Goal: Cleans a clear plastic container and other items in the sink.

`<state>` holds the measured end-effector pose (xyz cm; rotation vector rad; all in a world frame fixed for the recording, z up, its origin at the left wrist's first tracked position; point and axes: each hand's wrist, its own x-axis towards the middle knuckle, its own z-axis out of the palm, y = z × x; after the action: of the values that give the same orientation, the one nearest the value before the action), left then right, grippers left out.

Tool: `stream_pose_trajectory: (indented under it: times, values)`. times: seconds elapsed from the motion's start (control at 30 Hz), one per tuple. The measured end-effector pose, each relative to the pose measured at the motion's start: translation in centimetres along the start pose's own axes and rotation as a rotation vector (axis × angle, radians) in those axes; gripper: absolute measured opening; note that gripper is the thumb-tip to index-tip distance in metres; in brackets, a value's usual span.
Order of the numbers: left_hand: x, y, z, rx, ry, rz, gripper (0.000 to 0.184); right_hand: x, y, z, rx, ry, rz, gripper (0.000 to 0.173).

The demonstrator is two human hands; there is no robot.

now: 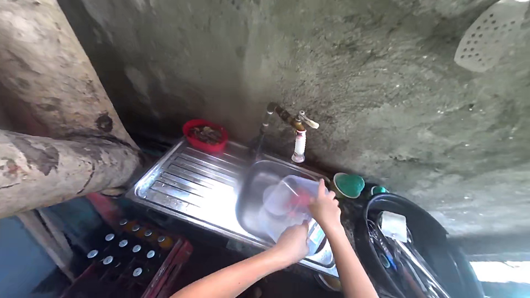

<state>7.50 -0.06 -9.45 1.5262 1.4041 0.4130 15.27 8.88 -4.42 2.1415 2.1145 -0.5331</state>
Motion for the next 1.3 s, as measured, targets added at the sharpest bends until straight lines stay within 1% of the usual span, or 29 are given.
stream_pose_trajectory:
  times: [0.07,0.13,0.17,0.23,0.3,0.37,0.4,0.47,0.53,0.57,0.6,0.63,0.7,0.73,0.8,0.83,0.9,0.97,1.0,1.17,1.23,1.3]
  values:
    - [0.0,-1.4,1.6,0.056,0.027,0.039,0.044,1.0,2.7,0.8,0.005,0.065,0.09,0.065]
    - [0.4,-3.3,3.0,0.067,0.099,0.121,0.038,1.5,4.9,1.2,0.06,0.142,0.096,0.06]
    - [0.6,-4.3,3.4,0.059,0.132,0.168,0.037,1.5,5.6,1.3,0.089,0.15,0.09,0.058]
    - [0.9,-6.6,4.2,0.079,0.188,0.294,0.034,1.4,6.7,2.0,0.137,0.166,0.077,0.057]
    - [1.1,-9.3,4.5,0.194,0.23,0.465,0.029,1.4,7.9,2.7,0.186,0.204,0.071,0.055]
    - [1.5,-12.4,4.5,0.289,0.263,0.605,0.028,1.2,8.9,3.4,0.241,0.229,0.082,0.052]
    - [1.8,-13.6,4.7,0.33,0.306,0.666,0.028,1.0,9.2,3.9,0.268,0.231,0.096,0.051]
    - [2.7,-15.3,4.9,0.39,0.454,0.825,0.019,0.6,9.9,4.7,0.321,0.247,0.122,0.051]
    - [3.4,-15.5,4.4,0.323,0.553,0.916,0.013,0.5,10.9,5.1,0.371,0.277,0.132,0.051]
    - [3.4,-15.0,4.0,0.242,0.576,0.91,0.014,0.3,11.4,5.3,0.389,0.298,0.131,0.05]
    - [3.3,-14.4,3.6,0.152,0.589,0.862,0.017,0.1,11.8,5.3,0.404,0.313,0.131,0.049]
    - [3.0,-13.7,3.3,0.058,0.576,0.771,0.019,-0.2,12.0,5.4,0.418,0.333,0.134,0.048]
    - [3.2,-11.8,2.0,-0.114,0.496,0.524,0.027,-0.7,12.0,5.8,0.437,0.384,0.134,0.047]
    - [4.1,-11.2,1.1,-0.139,0.47,0.42,0.037,-1.0,11.9,6.0,0.444,0.42,0.132,0.046]
    - [6.9,-10.6,-0.7,-0.09,0.478,0.234,0.064,-1.6,11.4,6.4,0.447,0.486,0.124,0.045]
    - [8.4,-10.4,-1.6,-0.049,0.499,0.145,0.067,-1.8,11.1,6.5,0.448,0.508,0.121,0.044]
    - [10.6,-10.0,-3.2,0.077,0.51,0.002,0.056,-2.1,10.7,6.8,0.444,0.553,0.097,0.041]
    - [11.5,-9.9,-4.5,0.157,0.468,-0.045,0.044,-2.3,10.6,7.0,0.435,0.604,0.075,0.037]
    - [11.7,-9.8,-4.9,0.181,0.456,-0.052,0.041,-2.3,10.7,7.0,0.435,0.617,0.075,0.036]
    - [10.9,-9.4,-5.5,0.192,0.461,-0.152,0.042,-2.3,10.4,7.8,0.453,0.651,0.086,0.035]
    - [10.8,-10.0,-5.6,0.16,0.449,-0.129,0.038,-2.4,10.1,8.2,0.447,0.67,0.089,0.035]
    - [10.7,-10.8,-5.6,0.045,0.475,-0.059,0.033,-2.3,10.1,8.5,0.44,0.695,0.086,0.034]
